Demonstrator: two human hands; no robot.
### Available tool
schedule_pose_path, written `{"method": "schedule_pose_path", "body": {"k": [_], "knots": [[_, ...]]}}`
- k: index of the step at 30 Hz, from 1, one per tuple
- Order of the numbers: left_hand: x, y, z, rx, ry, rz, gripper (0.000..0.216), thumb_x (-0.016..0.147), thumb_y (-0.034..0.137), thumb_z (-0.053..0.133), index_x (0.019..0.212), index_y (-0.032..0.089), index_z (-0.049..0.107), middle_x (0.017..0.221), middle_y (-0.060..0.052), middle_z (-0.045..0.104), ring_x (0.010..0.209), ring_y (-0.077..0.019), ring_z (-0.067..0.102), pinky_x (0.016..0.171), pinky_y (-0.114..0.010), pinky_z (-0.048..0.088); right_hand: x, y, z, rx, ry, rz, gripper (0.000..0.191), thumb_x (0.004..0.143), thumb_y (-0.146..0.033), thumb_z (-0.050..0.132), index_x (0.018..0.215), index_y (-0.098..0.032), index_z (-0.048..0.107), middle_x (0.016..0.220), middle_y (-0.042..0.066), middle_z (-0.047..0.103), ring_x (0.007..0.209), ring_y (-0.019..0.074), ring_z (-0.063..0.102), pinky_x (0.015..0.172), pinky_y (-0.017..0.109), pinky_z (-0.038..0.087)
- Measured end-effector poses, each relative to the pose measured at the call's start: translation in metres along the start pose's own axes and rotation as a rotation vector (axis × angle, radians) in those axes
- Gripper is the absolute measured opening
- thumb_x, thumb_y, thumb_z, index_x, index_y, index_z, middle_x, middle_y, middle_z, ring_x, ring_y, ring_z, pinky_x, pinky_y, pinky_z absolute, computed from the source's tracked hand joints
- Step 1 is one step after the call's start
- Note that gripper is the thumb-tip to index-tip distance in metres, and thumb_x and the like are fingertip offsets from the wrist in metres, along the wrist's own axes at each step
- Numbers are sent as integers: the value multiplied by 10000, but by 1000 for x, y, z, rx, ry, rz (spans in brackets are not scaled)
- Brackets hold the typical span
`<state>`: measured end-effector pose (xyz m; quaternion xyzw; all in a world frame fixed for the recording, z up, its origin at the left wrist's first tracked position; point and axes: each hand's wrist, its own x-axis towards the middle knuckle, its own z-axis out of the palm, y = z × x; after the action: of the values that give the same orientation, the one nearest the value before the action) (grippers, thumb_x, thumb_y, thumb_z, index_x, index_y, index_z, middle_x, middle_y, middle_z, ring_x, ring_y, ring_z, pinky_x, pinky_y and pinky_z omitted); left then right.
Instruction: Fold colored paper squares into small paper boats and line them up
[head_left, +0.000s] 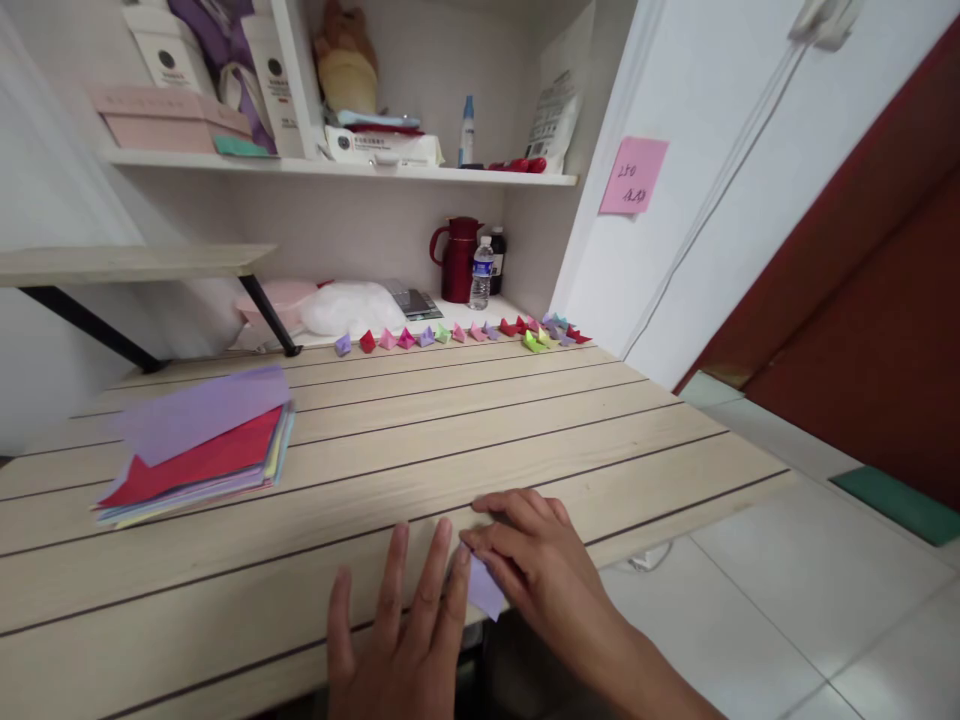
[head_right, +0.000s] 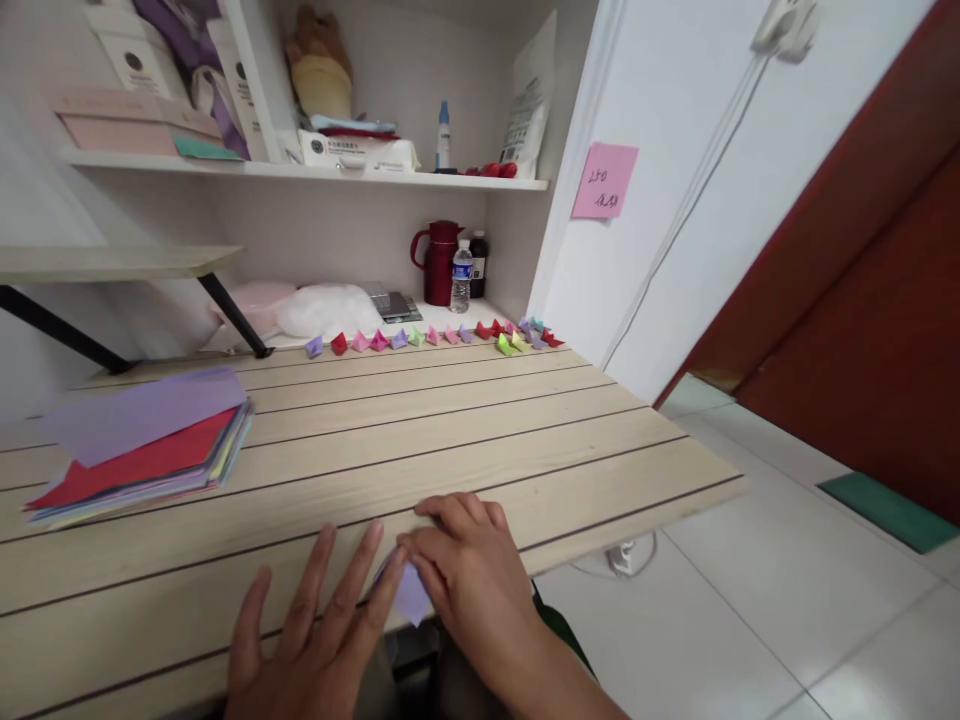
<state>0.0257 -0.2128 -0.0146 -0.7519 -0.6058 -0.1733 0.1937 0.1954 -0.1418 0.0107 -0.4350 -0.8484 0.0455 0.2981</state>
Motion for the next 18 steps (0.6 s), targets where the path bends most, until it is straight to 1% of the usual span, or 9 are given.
{"method": "schedule_pose_path", "body": {"k": [4,9,13,16,18], "knots": [[-4,4,4,-16,-18,-31,653,803,46,437,1320,412,596,1468,80,497,1337,-291,518,1187,-666,68,-1,1,1,19,12,4,201,928,-178,653,1019,-326,755,1147,31,707,1047,228,619,872,396,450],[-9,13,8,17,-64,-91,716,808,-45,367,1342,387,571,1442,44,519,1284,-255,574,1185,-691,59,-2,-1,1,1,-12,24,220,943,-203,646,1085,-341,743,1173,30,706,1066,230,619,880,400,449],[-13,13,10,42,-103,-100,749,813,-46,376,1383,424,501,1454,22,524,1311,-267,554,1157,-709,151,-3,0,-2,-30,-9,9,237,940,-194,639,1103,-334,740,1172,40,710,1050,228,632,879,401,474],[-14,11,10,38,-121,-101,744,827,-15,385,1396,459,461,1462,21,526,1320,-287,545,1135,-727,176,-8,7,-5,10,17,-59,299,953,-154,571,1165,-312,712,1229,55,691,1079,226,632,896,411,496],[-13,11,10,34,-111,-93,722,833,-1,388,1391,448,477,1465,23,522,1316,-293,548,1132,-730,176,-14,10,-7,23,60,-87,357,967,-121,487,1239,-265,669,1294,86,658,1138,231,612,928,426,501]]}}
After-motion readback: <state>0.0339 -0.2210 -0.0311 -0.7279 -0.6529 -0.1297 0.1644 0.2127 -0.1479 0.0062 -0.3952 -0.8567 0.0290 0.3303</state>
